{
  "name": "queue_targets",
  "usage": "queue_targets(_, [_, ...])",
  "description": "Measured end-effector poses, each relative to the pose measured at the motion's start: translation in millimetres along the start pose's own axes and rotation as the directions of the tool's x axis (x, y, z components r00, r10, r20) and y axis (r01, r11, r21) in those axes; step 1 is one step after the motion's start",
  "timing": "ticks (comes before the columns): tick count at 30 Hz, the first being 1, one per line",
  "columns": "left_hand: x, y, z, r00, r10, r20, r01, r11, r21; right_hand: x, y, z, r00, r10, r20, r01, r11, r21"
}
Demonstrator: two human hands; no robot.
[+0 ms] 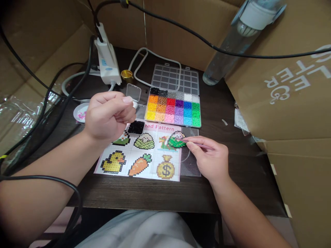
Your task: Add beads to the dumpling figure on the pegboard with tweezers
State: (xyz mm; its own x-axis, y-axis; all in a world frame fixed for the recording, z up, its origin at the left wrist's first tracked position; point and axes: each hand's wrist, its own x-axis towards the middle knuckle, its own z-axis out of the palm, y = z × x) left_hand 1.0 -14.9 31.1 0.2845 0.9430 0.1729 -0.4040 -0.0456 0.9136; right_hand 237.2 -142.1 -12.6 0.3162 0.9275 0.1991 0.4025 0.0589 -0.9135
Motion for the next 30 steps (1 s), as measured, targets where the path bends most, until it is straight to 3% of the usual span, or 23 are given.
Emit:
queue_targets(8, [0.1,2.2,0.0,1.000,-0.012,-0.024,0.014,0.997,0.081,2.6,-3.8,0.7,0.999,-0.029,0.025,0.029,0.999,-0.017])
queue_targets(30, [1.1,0.5,-1.7,1.000,-0.012,0.000,0.012,1.000,0.021,3.6,-3.3,-0.1,0.999,-0.042,0.010,0.041,0.999,0.021])
